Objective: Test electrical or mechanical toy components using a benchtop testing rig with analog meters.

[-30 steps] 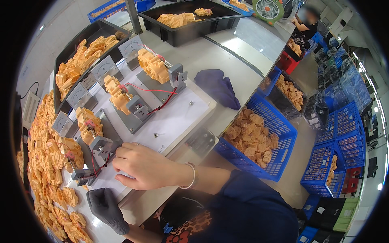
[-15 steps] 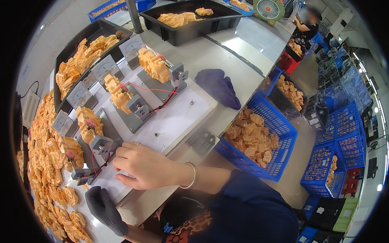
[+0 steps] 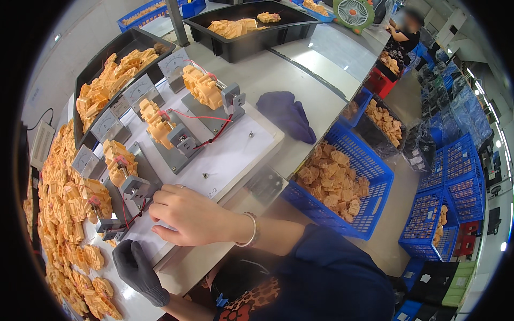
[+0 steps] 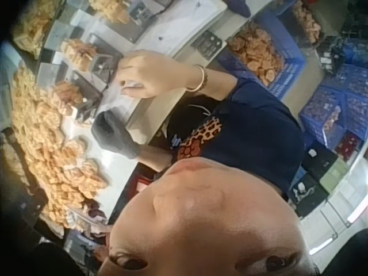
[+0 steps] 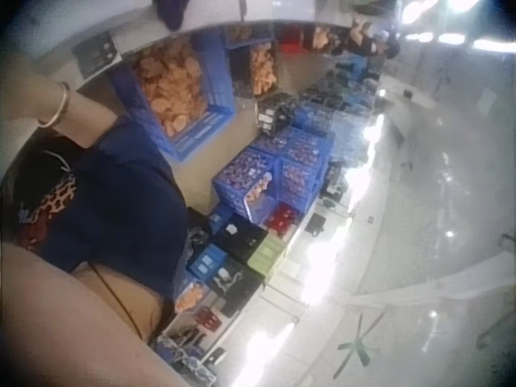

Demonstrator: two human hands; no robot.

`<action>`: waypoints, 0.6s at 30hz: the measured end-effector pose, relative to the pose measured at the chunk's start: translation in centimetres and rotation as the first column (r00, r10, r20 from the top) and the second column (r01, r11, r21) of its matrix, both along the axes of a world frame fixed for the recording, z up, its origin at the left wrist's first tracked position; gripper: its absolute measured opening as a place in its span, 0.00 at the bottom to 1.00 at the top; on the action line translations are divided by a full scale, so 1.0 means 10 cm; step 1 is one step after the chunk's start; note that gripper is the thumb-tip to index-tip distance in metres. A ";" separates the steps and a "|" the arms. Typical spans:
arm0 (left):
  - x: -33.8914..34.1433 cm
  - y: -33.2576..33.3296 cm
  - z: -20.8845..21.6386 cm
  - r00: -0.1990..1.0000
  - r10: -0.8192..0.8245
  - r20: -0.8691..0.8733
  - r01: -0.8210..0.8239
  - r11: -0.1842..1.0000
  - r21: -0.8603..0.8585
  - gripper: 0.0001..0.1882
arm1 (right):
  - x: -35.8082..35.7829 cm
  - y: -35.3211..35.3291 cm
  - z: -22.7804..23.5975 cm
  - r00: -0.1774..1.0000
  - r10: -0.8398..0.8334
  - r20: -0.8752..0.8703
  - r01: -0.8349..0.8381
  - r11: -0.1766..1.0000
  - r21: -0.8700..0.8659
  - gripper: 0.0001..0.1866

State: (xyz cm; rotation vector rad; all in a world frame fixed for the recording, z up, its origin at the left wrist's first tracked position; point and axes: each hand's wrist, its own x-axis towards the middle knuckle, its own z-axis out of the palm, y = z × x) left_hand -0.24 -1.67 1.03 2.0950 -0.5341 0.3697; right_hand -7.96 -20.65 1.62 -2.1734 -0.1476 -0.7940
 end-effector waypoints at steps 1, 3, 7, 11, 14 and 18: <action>0.00 0.00 0.00 1.000 -0.001 0.001 0.001 1.000 -0.001 0.07 | 0.00 0.00 0.00 1.000 0.007 -0.012 -0.007 1.000 0.008 0.10; -0.01 0.00 0.00 1.000 0.011 -0.002 -0.011 1.000 0.022 0.06 | -0.01 0.00 0.00 1.000 0.015 -0.025 -0.015 1.000 0.016 0.10; -0.01 0.01 0.00 0.999 0.034 -0.031 -0.034 0.999 0.027 0.06 | 0.00 0.00 0.00 1.000 0.018 -0.017 -0.017 1.000 0.019 0.10; 0.00 0.01 0.00 0.999 0.027 -0.038 -0.025 0.999 0.043 0.05 | 0.00 0.00 0.00 1.000 0.018 -0.020 -0.018 1.000 0.013 0.10; -0.01 0.01 0.00 0.999 0.023 -0.048 -0.021 0.999 0.032 0.05 | 0.00 0.00 0.01 1.000 0.014 -0.019 -0.014 1.000 0.016 0.10; 0.00 0.02 -0.01 0.998 -0.029 -0.054 0.029 1.000 0.010 0.04 | 0.00 0.00 0.01 1.000 0.017 -0.020 -0.017 1.000 0.012 0.10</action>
